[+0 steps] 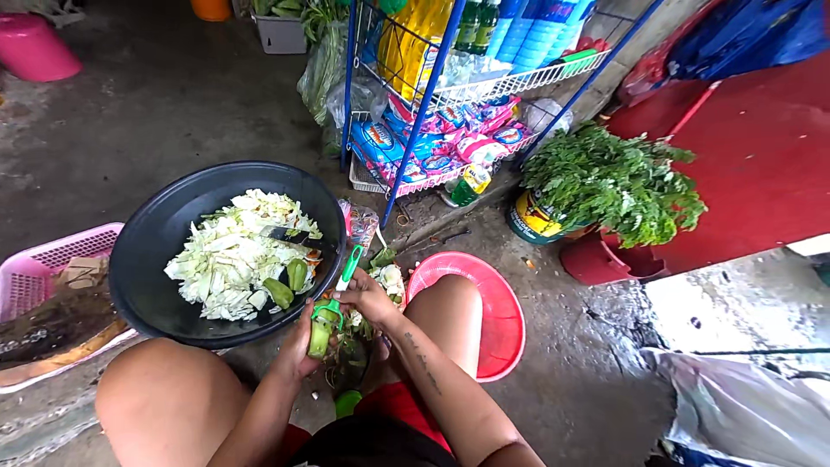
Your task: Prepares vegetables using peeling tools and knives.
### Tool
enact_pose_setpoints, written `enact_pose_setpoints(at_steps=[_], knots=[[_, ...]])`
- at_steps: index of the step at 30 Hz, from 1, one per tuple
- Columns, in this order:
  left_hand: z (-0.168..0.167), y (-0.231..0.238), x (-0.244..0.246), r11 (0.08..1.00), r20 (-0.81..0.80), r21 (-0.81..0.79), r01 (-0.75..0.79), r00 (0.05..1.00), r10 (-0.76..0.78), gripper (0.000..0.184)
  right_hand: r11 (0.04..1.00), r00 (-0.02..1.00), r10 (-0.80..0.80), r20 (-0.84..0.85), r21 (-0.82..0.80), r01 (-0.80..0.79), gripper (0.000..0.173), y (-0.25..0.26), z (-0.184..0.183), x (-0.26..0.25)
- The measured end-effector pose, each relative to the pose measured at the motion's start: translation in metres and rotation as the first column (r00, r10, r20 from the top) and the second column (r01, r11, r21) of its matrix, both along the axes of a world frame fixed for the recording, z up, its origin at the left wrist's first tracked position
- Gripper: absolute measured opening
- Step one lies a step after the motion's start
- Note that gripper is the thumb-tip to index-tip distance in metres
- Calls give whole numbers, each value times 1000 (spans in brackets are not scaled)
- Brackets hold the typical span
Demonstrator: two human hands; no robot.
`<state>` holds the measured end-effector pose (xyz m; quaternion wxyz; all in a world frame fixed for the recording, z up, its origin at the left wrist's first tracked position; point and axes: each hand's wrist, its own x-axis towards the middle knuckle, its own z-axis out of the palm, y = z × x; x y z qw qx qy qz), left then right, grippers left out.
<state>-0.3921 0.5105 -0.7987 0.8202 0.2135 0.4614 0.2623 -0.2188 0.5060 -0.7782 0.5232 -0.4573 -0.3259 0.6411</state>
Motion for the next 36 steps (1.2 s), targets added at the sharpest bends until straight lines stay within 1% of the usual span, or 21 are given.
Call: enact_pose_setpoints(at_steps=[1, 2, 3, 5, 7, 9, 10, 11, 12, 13, 14, 15, 17, 19, 22, 24, 28, 30, 32, 34, 36], knots=[[1, 0, 0, 1000, -21, 5, 4, 1000, -4, 64, 999, 999, -38, 19, -9, 38, 48, 6, -2, 2], [3, -2, -1, 1000, -29, 17, 16, 999, -16, 64, 995, 990, -98, 99, -9, 100, 51, 13, -6, 9], [6, -7, -2, 999, -22, 30, 41, 999, -40, 63, 985, 955, -169, 243, -2, 175, 54, 21, -12, 22], [10, -17, -5, 993, 26, 53, 102, 994, -103, 64, 955, 804, -254, 538, 8, 296, 58, 33, -31, 58], [7, -15, -9, 992, 41, 69, 109, 993, -112, 67, 940, 600, -218, 770, 0, 342, 56, 36, -31, 81], [6, -12, -11, 990, 26, 88, 113, 993, -115, 69, 949, 447, -139, 884, -10, 316, 52, 29, -11, 83], [4, -11, -12, 984, 27, 121, 128, 991, -132, 65, 951, 444, -164, 881, 21, 308, 50, 24, -3, 78], [2, -10, -14, 970, 23, 183, 160, 986, -167, 55, 946, 507, -244, 827, 87, 313, 50, 19, 4, 71], [0, -8, -16, 947, -9, 255, 194, 980, -199, 45, 932, 637, -338, 692, 153, 328, 52, 14, 10, 63], [1, -6, -15, 921, -86, 312, 232, 973, -215, 48, 925, 785, -378, 490, 165, 341, 52, 7, 18, 53], [2, -6, -15, 891, -169, 360, 278, 958, -231, 60, 934, 891, -357, 281, 127, 334, 51, -1, 25, 42], [2, -6, -14, 856, -241, 403, 325, 940, -243, 71, 954, 947, -298, 122, 71, 291, 49, -10, 31, 32], [3, -6, -14, 795, -318, 471, 383, 914, -253, 77, 986, 984, -169, -49, -8, 169, 44, -21, 34, 19], [5, -8, -16, 747, -340, 520, 414, 903, -263, 76, 992, 988, -129, -81, -20, 128, 42, -23, 25, 16], [9, -12, -18, 711, -330, 551, 436, 897, -294, 76, 949, 948, -316, 47, -4, 316, 50, -11, -1, 40], [8, -10, -18, 738, -260, 552, 388, 921, -290, 80, 927, 927, -375, 14, -16, 375, 48, -7, 0, 48], [1, -10, -15, 849, -81, 477, 228, 973, -216, 92, 965, 960, -258, -106, 9, 260, 44, -23, 28, 25], [3, -10, -14, 862, -41, 478, 171, 984, -172, 94, 981, 974, -189, -122, 28, 194, 41, -28, 35, 14], [5, -10, -15, 851, -40, 498, 167, 985, -170, 99, 986, 982, -157, -107, 36, 162, 42, -25, 30, 11], [4, -10, -18, 844, -10, 502, 192, 976, -216, 102, 966, 966, -256, -33, 24, 257, 47, -15, 14, 22], [6, -12, -18, 864, 79, 475, 168, 969, -233, 97, 926, 924, -379, 60, 25, 378, 52, -4, -3, 40]])
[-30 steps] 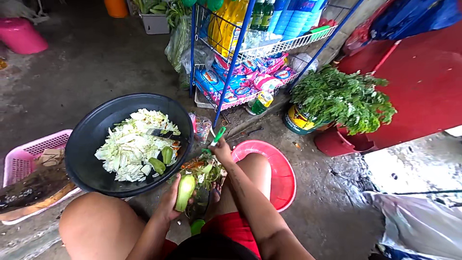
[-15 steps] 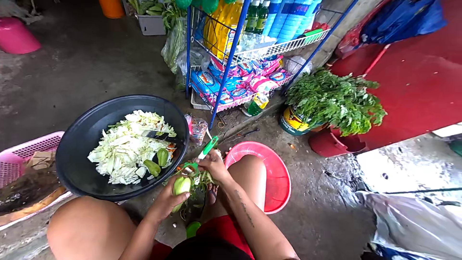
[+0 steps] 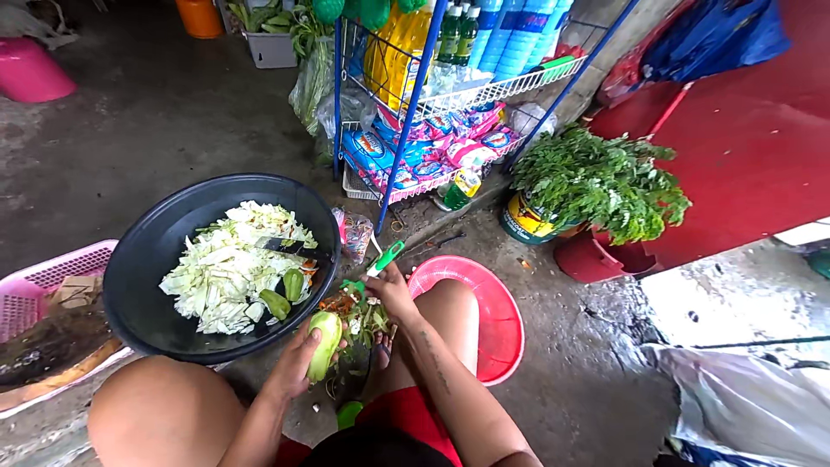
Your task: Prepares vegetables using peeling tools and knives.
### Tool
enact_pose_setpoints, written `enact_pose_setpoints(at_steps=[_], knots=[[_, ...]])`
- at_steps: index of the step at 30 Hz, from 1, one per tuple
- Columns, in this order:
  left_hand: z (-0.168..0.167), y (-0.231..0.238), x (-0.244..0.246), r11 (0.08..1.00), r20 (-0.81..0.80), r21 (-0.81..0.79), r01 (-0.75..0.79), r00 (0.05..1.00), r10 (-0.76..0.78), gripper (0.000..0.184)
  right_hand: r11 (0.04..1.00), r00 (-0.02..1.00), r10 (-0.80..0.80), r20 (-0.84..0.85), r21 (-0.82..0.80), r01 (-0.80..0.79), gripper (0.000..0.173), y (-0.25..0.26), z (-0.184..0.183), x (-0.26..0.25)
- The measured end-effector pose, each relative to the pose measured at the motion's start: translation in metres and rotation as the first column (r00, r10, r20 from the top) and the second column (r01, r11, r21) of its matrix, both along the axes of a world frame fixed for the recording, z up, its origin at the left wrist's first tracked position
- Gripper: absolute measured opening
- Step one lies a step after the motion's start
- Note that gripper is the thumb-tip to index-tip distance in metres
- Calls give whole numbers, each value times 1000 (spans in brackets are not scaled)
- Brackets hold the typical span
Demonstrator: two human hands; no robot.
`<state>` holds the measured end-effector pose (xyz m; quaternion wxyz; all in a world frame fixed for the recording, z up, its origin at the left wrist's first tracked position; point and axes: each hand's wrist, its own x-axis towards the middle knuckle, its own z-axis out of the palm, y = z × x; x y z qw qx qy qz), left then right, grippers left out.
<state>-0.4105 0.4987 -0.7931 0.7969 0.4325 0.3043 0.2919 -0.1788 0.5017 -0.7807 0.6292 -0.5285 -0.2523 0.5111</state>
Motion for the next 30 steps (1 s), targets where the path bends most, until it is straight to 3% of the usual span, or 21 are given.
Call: enact_pose_setpoints(at_steps=[3, 6, 8, 10, 13, 16, 19, 22, 24, 27, 30], knots=[[1, 3, 3, 982, -11, -175, -66, 998, 65, 62, 999, 997, 28, 67, 41, -31, 49, -6, 11, -3], [0, 7, 12, 918, -111, -346, -197, 979, 168, 66, 951, 954, 278, 116, 110, -290, 41, -28, 24, -30], [-1, 8, 16, 899, -59, -384, -213, 977, 206, 64, 886, 891, 437, 126, 109, -450, 41, -38, 24, -47], [-4, 8, 15, 885, 42, -427, -185, 974, 224, 65, 841, 845, 521, 116, 96, -532, 44, -41, 18, -58], [-4, 6, 13, 895, 33, -403, -194, 974, 226, 68, 827, 828, 554, 85, 59, -559, 47, -36, 17, -59], [-1, 7, 11, 904, -83, -370, -214, 977, 197, 69, 860, 861, 505, 59, 45, -507, 49, -19, 18, -51], [6, 2, 12, 893, -218, -384, -236, 963, 160, 68, 961, 939, 276, 205, -40, -273, 55, 12, 3, -18], [7, -3, 9, 906, -171, -393, -157, 981, 96, 64, 980, 843, 141, 519, -192, -46, 61, 33, -22, 25], [1, 3, 9, 892, -127, -417, -172, 983, 131, 68, 982, 769, 125, 627, -187, -8, 59, 27, -11, 26], [-6, 8, 10, 861, -133, -454, -228, 973, 188, 76, 989, 887, 136, 442, -15, -145, 50, -8, 8, -11], [-6, 10, 17, 848, -144, -445, -289, 957, 251, 68, 930, 926, 349, 146, 71, -362, 43, -39, 12, -47]])
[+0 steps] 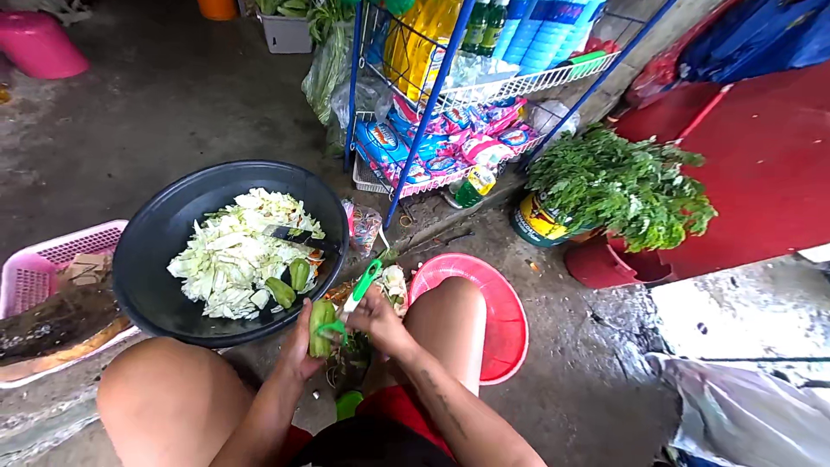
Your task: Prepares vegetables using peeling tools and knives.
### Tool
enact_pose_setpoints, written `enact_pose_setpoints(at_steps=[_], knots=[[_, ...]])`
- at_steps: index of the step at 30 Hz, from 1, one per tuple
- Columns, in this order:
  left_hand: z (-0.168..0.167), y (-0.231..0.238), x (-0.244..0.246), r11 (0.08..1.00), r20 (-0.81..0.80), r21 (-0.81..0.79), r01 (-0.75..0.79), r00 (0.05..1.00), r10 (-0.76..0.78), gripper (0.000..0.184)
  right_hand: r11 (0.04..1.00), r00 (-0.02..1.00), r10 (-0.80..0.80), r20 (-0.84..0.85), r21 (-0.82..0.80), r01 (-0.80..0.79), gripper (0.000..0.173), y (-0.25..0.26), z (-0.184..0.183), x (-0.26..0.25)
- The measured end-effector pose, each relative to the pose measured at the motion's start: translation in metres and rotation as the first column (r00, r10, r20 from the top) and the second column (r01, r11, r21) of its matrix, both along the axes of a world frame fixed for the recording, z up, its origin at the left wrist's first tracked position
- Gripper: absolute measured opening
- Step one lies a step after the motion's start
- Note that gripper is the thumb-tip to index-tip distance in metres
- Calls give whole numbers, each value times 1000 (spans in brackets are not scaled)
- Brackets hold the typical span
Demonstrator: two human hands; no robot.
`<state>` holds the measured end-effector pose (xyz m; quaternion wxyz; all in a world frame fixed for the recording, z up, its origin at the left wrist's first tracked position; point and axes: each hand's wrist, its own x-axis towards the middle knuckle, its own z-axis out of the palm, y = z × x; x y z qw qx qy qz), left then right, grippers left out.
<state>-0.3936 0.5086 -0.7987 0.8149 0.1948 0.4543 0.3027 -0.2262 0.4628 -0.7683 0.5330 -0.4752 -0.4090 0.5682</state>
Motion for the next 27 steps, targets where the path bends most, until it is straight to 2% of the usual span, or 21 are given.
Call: enact_pose_setpoints(at_steps=[2, 6, 9, 11, 13, 15, 17, 18, 20, 21, 23, 25, 27], knots=[[-1, -2, 2, 999, 48, 10, -38, 998, 38, 64, 995, 992, 99, -79, -16, -101, 42, -9, -6, -9], [0, -6, 2, 999, 73, 3, -54, 996, 53, 61, 990, 983, 126, -134, -43, -133, 43, -6, -12, -8], [3, -11, 4, 1000, 9, 2, -17, 1000, 17, 59, 993, 990, 96, -102, -65, -103, 43, 6, -9, -1], [0, -12, 4, 1000, -74, -26, 4, 997, -6, 57, 997, 998, 13, -55, -75, -17, 42, 22, -13, 10], [3, -15, 4, 998, -124, -38, 51, 991, -55, 57, 988, 987, -121, 106, -88, 130, 51, 44, -26, 31], [10, -18, 3, 995, -126, -35, 98, 987, -102, 56, 959, 916, -207, 344, -112, 259, 56, 65, -42, 60], [9, -14, -1, 995, -127, -10, 97, 987, -98, 58, 943, 820, -232, 523, -85, 321, 59, 70, -43, 71], [9, -10, -2, 997, -148, 7, 78, 986, -76, 60, 944, 806, -245, 538, -56, 325, 59, 67, -34, 68], [9, -9, -1, 998, -212, 49, 31, 977, -20, 63, 955, 887, -266, 377, -22, 295, 57, 48, -15, 47], [9, -8, 0, 996, -249, 85, 9, 968, 13, 64, 964, 940, -253, 230, -23, 266, 54, 38, -7, 34], [5, -5, 3, 981, -315, 194, -8, 947, 70, 65, 981, 982, -186, -31, -60, 184, 47, 23, 3, 11], [0, -7, 3, 942, -366, 332, 48, 927, 82, 63, 989, 978, -127, -168, -96, 112, 44, 17, 4, 2], [-2, -11, 0, 898, -397, 422, 128, 916, 56, 60, 981, 963, -176, -205, -114, 156, 43, 25, -3, 9]])
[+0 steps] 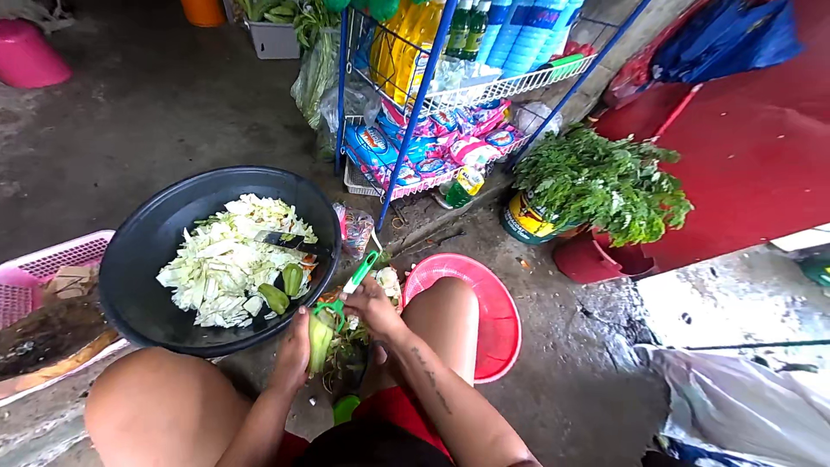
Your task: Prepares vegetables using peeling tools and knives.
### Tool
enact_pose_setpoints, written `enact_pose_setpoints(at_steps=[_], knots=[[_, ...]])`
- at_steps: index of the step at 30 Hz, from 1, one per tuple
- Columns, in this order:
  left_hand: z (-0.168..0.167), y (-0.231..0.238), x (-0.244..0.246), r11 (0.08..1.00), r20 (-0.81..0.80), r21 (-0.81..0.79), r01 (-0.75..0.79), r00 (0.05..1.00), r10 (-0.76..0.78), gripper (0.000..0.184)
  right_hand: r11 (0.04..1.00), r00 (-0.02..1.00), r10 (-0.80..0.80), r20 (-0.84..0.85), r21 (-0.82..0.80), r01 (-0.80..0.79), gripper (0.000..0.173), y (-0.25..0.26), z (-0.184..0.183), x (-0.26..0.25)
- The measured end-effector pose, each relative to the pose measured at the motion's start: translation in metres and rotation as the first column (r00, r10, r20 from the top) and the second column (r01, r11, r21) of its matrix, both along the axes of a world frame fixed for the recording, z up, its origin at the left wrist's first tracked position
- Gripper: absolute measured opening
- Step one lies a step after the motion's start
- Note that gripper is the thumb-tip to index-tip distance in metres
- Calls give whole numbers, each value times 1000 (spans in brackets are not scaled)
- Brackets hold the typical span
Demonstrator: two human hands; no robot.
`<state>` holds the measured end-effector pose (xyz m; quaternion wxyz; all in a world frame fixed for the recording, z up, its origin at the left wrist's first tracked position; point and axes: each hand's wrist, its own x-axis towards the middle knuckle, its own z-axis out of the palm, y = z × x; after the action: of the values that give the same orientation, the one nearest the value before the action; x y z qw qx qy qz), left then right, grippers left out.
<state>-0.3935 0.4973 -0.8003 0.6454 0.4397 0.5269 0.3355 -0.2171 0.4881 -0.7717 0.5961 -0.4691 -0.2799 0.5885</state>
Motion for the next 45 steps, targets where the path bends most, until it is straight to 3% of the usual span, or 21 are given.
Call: enact_pose_setpoints(at_steps=[4, 9, 11, 13, 15, 17, 20, 24, 29, 32, 34, 35, 37, 38, 39, 41, 43, 45], knots=[[8, -7, 0, 998, 64, 35, 59, 996, -61, 58, 983, 985, -173, 15, -57, 173, 47, 22, -16, 33], [9, 0, -1, 991, 141, -128, -29, 989, 47, 63, 998, 995, 58, -76, 11, -57, 40, -5, 15, 6], [13, 2, 1, 971, 217, -239, -10, 974, 64, 64, 999, 999, -25, 39, 41, 24, 41, 1, 4, 7], [12, 1, -2, 943, 305, -330, 51, 951, 55, 67, 985, 937, -171, 304, 54, 162, 52, 13, -15, 24], [11, 4, -5, 925, 349, -367, 101, 937, 36, 72, 982, 886, -190, 423, 60, 181, 56, 18, -17, 33], [8, 6, -7, 920, 343, -374, 120, 939, 17, 72, 993, 908, -119, 402, 65, 101, 55, 8, -7, 24], [9, 8, 0, 924, 329, -377, 69, 942, 64, 56, 992, 976, 75, 205, 81, -93, 43, -13, 6, 1], [10, 11, 2, 891, 361, -454, -12, 912, 197, 61, 947, 943, 308, 124, 51, -316, 42, -27, 8, -16], [9, 8, 0, 884, 361, -467, -6, 911, 197, 61, 933, 928, 351, 129, 32, -357, 45, -22, 3, -18], [11, 4, -1, 889, 290, -457, 39, 951, 107, 58, 975, 955, 205, 215, 39, -218, 47, -2, 4, -3], [11, 1, -2, 875, 285, -471, 111, 958, 31, 60, 998, 866, 60, 496, -11, -63, 51, 21, -3, 23], [12, -1, -4, 866, 311, -475, 158, 950, -2, 61, 998, 751, 26, 660, -55, 14, 53, 31, -9, 37], [13, 3, -6, 855, 387, -479, 201, 922, 0, 67, 988, 581, -9, 814, -80, 128, 53, 41, -12, 51], [11, 7, -7, 851, 430, -482, 208, 902, 23, 73, 988, 576, -48, 816, -45, 147, 52, 39, -6, 49], [8, 9, -8, 846, 456, -495, 199, 888, 58, 77, 990, 632, -94, 769, 7, 139, 51, 30, 1, 41], [6, 11, -6, 842, 461, -516, 157, 879, 119, 72, 993, 860, -108, 499, 91, 72, 49, 8, 13, 17], [4, 13, -3, 860, 474, -492, 134, 870, 135, 64, 994, 976, 29, 215, 92, -50, 42, -11, 19, -5], [3, 12, -2, 875, 512, -466, 134, 847, 143, 63, 979, 978, 184, 98, 70, -191, 39, -26, 18, -19]])
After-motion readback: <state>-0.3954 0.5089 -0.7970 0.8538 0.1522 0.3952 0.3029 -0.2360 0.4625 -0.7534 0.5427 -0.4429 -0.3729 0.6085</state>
